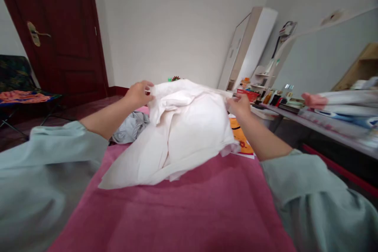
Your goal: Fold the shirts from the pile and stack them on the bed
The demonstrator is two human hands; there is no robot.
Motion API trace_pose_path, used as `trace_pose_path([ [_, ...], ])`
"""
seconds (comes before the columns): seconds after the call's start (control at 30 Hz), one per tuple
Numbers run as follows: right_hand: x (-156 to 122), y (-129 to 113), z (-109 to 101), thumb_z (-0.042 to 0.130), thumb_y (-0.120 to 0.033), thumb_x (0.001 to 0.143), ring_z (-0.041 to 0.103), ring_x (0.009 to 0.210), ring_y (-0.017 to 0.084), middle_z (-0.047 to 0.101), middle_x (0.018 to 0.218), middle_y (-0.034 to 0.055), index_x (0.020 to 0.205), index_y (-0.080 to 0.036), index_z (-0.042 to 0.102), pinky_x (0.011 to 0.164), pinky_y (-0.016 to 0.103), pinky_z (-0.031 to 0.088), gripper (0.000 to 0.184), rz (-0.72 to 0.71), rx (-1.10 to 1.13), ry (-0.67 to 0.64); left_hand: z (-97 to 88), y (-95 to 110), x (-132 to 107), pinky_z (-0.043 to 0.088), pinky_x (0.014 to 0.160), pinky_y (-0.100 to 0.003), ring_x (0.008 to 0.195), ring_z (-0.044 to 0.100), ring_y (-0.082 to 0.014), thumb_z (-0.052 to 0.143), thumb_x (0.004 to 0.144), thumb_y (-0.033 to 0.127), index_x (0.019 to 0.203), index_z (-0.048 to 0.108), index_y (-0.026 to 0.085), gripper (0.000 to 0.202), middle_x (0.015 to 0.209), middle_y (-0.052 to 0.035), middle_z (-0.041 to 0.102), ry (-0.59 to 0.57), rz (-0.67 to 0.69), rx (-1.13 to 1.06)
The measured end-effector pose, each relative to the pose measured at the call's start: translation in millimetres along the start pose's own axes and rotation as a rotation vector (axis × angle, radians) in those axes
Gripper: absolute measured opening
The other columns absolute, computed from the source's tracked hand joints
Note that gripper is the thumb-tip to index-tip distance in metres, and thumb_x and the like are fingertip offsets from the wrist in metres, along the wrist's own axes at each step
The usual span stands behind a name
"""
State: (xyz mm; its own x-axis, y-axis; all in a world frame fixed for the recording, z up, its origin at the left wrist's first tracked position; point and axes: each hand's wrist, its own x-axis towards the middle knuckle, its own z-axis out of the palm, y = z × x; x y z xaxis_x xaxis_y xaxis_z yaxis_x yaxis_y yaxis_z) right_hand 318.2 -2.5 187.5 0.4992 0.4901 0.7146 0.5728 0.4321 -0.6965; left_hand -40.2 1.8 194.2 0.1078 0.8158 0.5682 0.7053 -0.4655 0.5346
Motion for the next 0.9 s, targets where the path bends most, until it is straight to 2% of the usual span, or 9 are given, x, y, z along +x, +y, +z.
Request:
trace_pose_path([
  [0.07,-34,13,2,0.069,-0.017,0.06,0.058,0.086,0.018,0.063,0.089,0.0047,0.092,-0.013,0.059,0.087,0.039,0.044,0.034,-0.013,-0.075,-0.076,18.7,-32,-6,0.046,0.086,-0.034,0.095,0.059,-0.0241,0.066,0.068,0.028,0.107,0.063,0.011,0.043,0.107,-0.0103,0.064,-0.002,0.009,0.068],
  [0.17,-119,14,1,0.058,-0.018,0.073,0.058,0.095,0.019,0.064,0.098,0.0046,0.092,-0.018,0.062,0.089,0.037,0.044,0.02,-0.174,-0.116,-0.45,43.4,-67,-43,0.046,0.085,-0.031,0.093,0.061,-0.0227,0.062,0.073,0.036,0.105,0.065,0.017,0.038,0.108,-0.0086,0.064,-0.105,0.09,0.151],
  [0.23,-175,4,1,0.054,-0.014,0.074,0.059,0.093,0.018,0.063,0.103,0.005,0.091,-0.02,0.063,0.083,0.033,0.047,0.02,-0.208,-0.071,-0.722,53.6,-74,-74,0.047,0.08,-0.031,0.088,0.061,-0.0222,0.059,0.075,0.039,0.103,0.067,0.018,0.036,0.105,-0.0078,0.065,-0.181,0.117,0.166],
  [0.33,-228,-18,6,0.047,-0.006,0.075,0.059,0.1,0.017,0.055,0.125,0.0041,0.113,-0.024,0.059,0.086,0.03,0.046,0.044,-0.274,-0.076,-0.965,57.4,-65,-112,0.046,0.077,-0.03,0.082,0.06,-0.0206,0.056,0.077,0.033,0.092,0.07,0.021,0.024,0.095,-0.0058,0.066,-0.288,0.162,0.131],
  [0.43,-243,-32,15,0.046,-0.005,0.077,0.055,0.11,0.019,0.05,0.132,0.004,0.132,-0.027,0.047,0.09,0.031,0.043,0.059,-0.318,-0.141,-1.065,57.8,-50,-133,0.044,0.074,-0.028,0.078,0.06,-0.019,0.052,0.079,0.028,0.084,0.071,0.021,0.021,0.086,-0.0044,0.069,-0.423,0.177,0.069],
  [0.53,-243,-36,21,0.054,-0.013,0.079,0.059,0.094,0.018,0.059,0.112,0.0034,0.129,-0.028,0.05,0.08,0.029,0.045,0.053,-0.328,-0.198,-1.138,65.6,-43,-140,0.041,0.066,-0.026,0.073,0.061,-0.0185,0.05,0.081,0.031,0.083,0.072,0.022,0.023,0.081,-0.0036,0.07,-0.486,0.107,0.089],
  [0.63,-242,-38,18,0.062,-0.02,0.078,0.058,0.083,0.016,0.059,0.099,0.0014,0.112,-0.026,0.061,0.071,0.025,0.043,0.034,-0.345,-0.208,-1.163,81.2,-45,-135,0.037,0.058,-0.025,0.064,0.061,-0.0188,0.053,0.079,0.041,0.074,0.071,0.021,0.027,0.067,-0.0032,0.068,-0.502,-0.057,0.118],
  [0.77,-246,-45,7,0.059,-0.017,0.08,0.058,0.084,0.015,0.058,0.098,0.001,0.097,-0.022,0.062,0.071,0.023,0.041,0.018,-0.439,-0.222,-1.203,107.2,-48,-117,0.035,0.055,-0.026,0.047,0.053,-0.0169,0.063,0.07,0.054,0.047,0.059,0.019,0.042,0.039,-0.0005,0.053,-0.492,-0.407,-0.101],
  [0.9,-252,-49,-4,0.051,-0.014,0.083,0.058,0.083,0.014,0.061,0.099,0.0022,0.093,-0.021,0.059,0.07,0.023,0.041,0.015,-0.528,-0.221,-1.243,126.1,-45,-106,0.039,0.056,-0.024,0.046,0.051,-0.0144,0.073,0.063,0.032,0.044,0.054,0.018,0.031,0.035,0.0031,0.046,-0.404,-0.532,-0.313],
])
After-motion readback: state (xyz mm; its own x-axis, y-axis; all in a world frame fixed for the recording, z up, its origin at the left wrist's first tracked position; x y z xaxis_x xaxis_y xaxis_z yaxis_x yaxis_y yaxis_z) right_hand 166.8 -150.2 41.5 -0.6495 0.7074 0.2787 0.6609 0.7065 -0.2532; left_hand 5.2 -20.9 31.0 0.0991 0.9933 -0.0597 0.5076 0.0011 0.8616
